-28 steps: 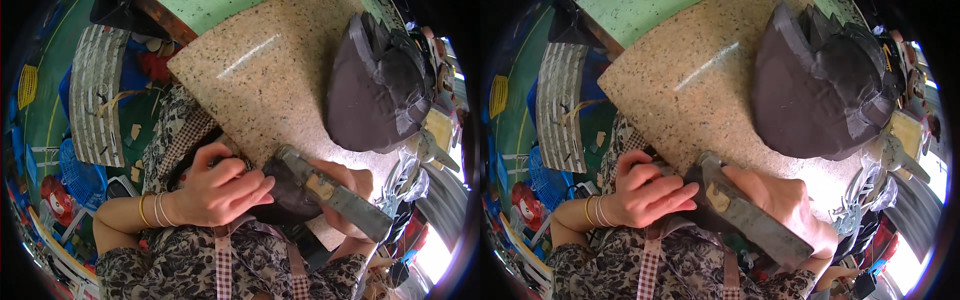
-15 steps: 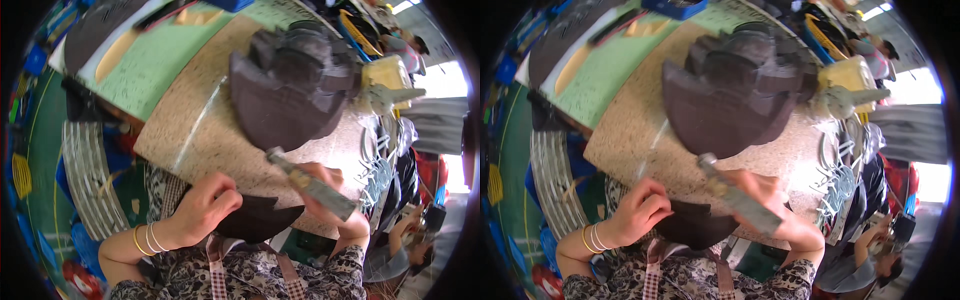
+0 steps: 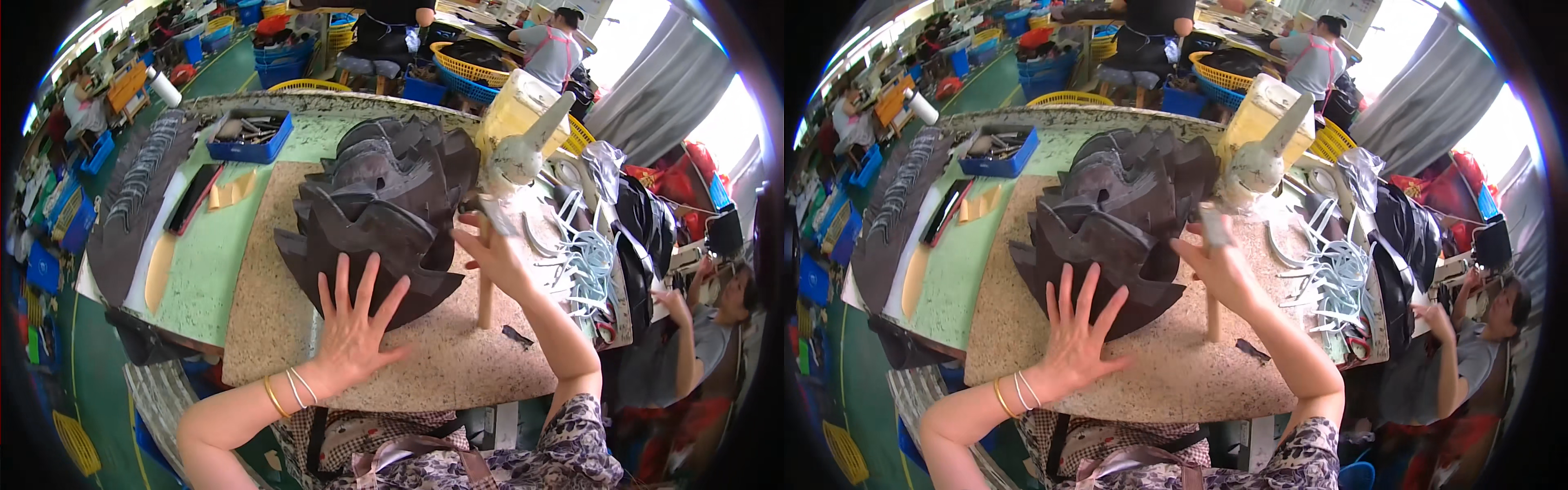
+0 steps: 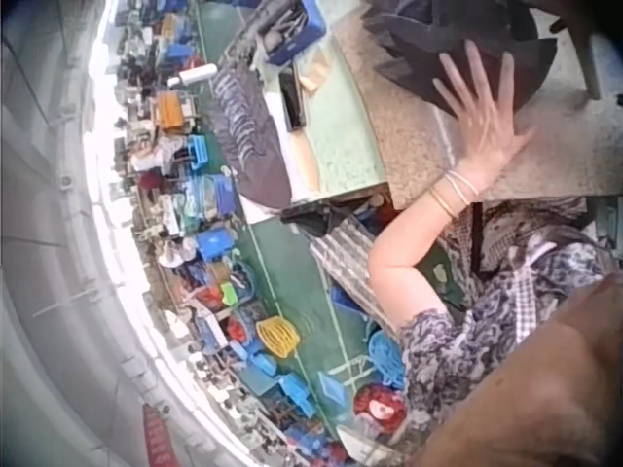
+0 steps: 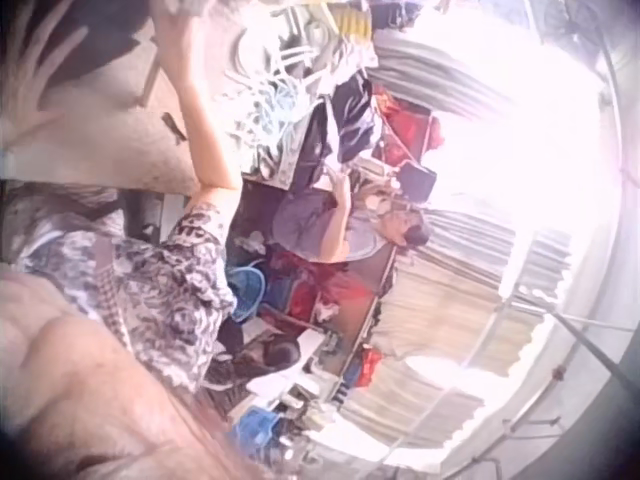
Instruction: The person folds the glued edges of shoe upper components by hand and flattens the seams against a stone slab using a hammer.
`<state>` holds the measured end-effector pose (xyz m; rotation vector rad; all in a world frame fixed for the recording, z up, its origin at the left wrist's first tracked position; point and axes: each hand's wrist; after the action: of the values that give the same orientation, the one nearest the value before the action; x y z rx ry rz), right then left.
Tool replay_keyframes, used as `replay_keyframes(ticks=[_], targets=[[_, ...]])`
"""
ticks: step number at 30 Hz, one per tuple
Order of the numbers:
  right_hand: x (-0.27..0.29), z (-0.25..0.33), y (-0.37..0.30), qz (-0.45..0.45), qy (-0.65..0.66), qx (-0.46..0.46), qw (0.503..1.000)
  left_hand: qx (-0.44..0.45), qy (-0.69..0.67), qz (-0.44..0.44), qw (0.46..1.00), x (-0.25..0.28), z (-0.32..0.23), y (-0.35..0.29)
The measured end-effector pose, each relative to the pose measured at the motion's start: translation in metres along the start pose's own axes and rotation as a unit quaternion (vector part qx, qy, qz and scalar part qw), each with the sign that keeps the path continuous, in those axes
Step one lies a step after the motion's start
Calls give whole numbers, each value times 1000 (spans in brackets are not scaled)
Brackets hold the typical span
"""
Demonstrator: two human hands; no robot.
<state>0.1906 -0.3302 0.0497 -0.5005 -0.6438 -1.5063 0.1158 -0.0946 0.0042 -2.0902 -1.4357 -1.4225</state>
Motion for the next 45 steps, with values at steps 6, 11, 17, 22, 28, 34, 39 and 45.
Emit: replay_keyframes(ticks=[6,11,17,22,28,34,39,45], targets=[[-24,10,60,-55,-73,56,994,-11,95,-49,994,-4,25,64],[-22,16,135,-168,-123,144,967,-11,161,-149,976,-14,46,142],[-15,47,123,-230,-245,130,933,2,103,-150,983,-12,69,168],[-11,78,69,-193,-298,216,910,-157,-131,-228,952,23,98,144],[-66,113,42,-66,-306,332,890,-77,-73,-267,958,79,155,63],[-133,142,44,35,-314,364,876,239,293,-347,858,164,273,-48],[-164,125,68,24,-311,435,844,382,357,-223,822,179,302,-50],[-169,120,95,30,-359,372,856,383,394,-190,813,193,310,-18]])
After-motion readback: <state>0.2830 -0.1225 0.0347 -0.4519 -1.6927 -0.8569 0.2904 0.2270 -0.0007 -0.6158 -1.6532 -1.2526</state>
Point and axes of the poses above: each hand's wrist, its own y-axis towards the middle knuckle, its own x-axis out of the back of the hand, z = x × y, and after that the axes turned 11 degrees about -y, right-handed
